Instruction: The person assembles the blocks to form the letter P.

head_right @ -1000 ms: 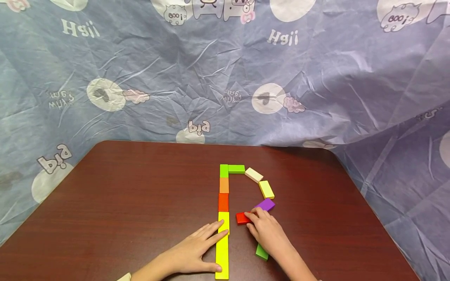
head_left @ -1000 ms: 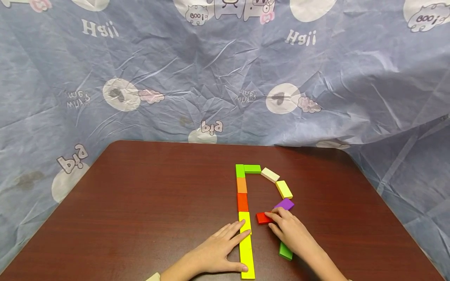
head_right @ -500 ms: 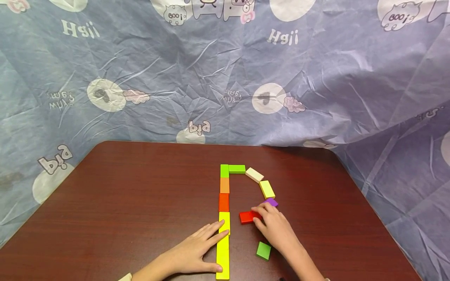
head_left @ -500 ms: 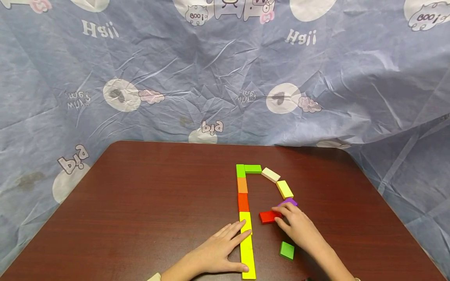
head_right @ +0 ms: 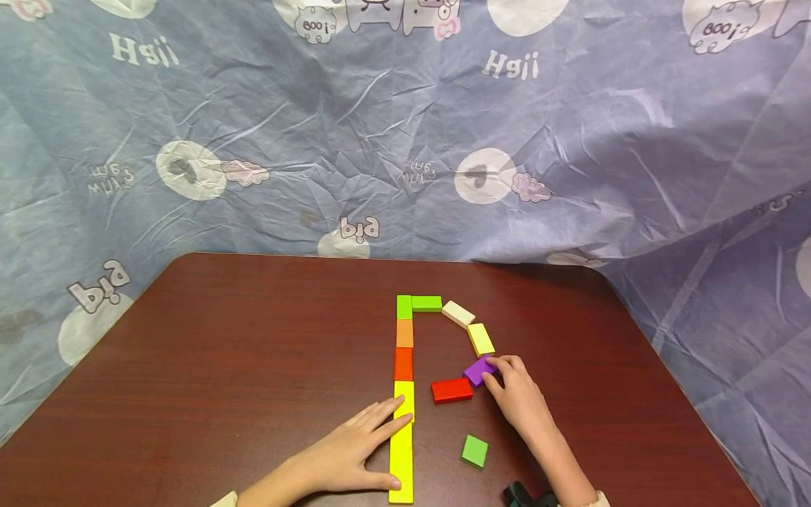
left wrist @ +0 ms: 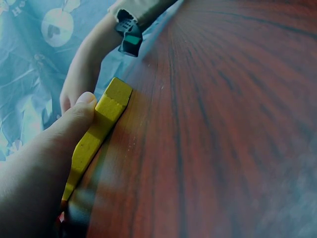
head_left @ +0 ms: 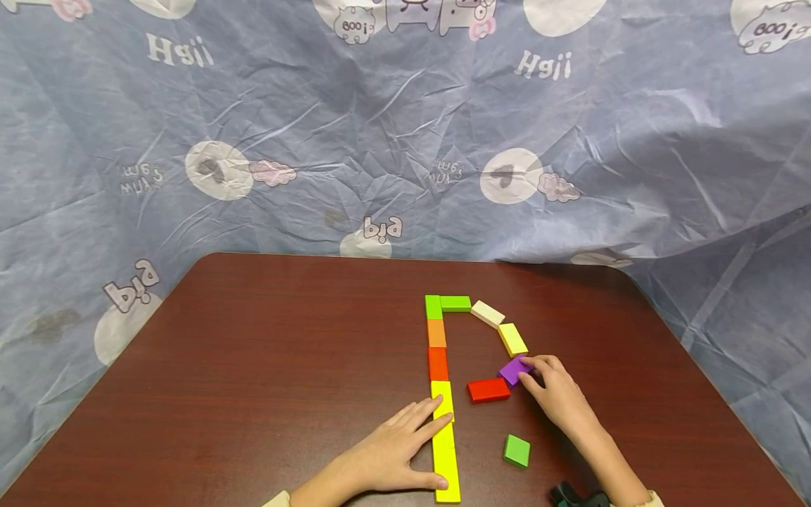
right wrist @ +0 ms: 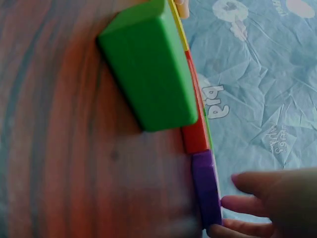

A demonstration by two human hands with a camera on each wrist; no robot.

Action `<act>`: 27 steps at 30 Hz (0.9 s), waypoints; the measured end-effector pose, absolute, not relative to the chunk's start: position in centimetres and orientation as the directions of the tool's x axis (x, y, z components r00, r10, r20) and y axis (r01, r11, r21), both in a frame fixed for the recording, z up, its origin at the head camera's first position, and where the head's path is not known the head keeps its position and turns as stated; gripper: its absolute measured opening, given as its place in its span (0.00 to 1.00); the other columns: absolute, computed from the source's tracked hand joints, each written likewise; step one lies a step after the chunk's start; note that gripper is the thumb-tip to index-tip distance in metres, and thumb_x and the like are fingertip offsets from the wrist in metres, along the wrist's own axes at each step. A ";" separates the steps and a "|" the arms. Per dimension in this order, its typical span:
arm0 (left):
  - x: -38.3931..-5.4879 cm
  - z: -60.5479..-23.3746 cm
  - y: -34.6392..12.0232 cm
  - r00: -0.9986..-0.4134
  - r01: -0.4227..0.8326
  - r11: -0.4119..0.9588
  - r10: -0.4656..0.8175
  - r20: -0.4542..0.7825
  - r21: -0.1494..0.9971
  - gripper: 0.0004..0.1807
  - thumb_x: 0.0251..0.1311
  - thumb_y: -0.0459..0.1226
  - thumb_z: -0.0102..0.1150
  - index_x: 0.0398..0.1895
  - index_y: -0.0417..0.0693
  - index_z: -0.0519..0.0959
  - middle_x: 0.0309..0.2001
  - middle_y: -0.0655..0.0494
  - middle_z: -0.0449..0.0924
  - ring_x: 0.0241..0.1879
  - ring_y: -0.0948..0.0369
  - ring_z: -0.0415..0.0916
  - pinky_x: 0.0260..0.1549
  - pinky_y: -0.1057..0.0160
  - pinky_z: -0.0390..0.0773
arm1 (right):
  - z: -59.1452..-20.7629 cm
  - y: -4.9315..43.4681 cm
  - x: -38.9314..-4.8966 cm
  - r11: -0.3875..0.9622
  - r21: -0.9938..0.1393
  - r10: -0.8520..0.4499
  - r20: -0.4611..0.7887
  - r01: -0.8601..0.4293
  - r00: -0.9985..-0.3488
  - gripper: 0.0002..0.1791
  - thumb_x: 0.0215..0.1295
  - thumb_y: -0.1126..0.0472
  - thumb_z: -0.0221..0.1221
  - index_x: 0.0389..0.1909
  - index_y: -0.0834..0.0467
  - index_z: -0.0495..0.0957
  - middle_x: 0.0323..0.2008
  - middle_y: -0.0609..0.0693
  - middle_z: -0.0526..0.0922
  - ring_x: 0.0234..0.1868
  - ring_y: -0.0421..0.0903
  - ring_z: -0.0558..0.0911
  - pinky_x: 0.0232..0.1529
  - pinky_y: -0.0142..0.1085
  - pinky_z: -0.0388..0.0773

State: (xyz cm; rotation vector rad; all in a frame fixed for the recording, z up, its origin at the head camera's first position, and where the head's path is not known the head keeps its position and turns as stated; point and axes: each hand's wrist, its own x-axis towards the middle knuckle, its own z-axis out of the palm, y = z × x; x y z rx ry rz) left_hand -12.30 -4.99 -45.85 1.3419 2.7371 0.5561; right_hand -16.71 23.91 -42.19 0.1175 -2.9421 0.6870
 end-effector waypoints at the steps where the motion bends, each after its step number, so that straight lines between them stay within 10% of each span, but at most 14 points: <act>1: -12.3 -45.8 -5.0 -0.628 0.753 0.564 0.770 0.114 0.339 0.44 0.55 0.68 0.37 0.71 0.60 0.46 0.73 0.56 0.40 0.70 0.58 0.47 0.66 0.56 0.57 | -42.2 23.9 -16.8 0.891 -0.443 -0.046 0.139 -0.103 -0.989 0.20 0.59 0.59 0.58 0.51 0.65 0.74 0.48 0.63 0.72 0.44 0.55 0.76 0.43 0.53 0.74; 19: -12.3 -45.9 -5.1 -0.617 0.768 0.559 0.776 0.129 0.312 0.44 0.55 0.68 0.36 0.71 0.59 0.46 0.73 0.55 0.40 0.71 0.59 0.47 0.66 0.56 0.57 | -42.4 24.2 -17.5 0.870 -0.473 -0.075 0.147 -0.137 -0.986 0.21 0.58 0.62 0.58 0.52 0.66 0.73 0.52 0.65 0.71 0.52 0.63 0.73 0.51 0.59 0.69; 27: -12.2 -46.0 -4.9 -0.621 0.766 0.561 0.772 0.136 0.316 0.44 0.55 0.68 0.36 0.71 0.59 0.47 0.73 0.55 0.41 0.70 0.59 0.47 0.66 0.56 0.57 | -42.7 23.2 -16.6 0.866 -0.314 -0.329 0.228 -0.389 -0.916 0.24 0.49 0.50 0.65 0.50 0.51 0.76 0.55 0.54 0.72 0.55 0.59 0.71 0.53 0.59 0.60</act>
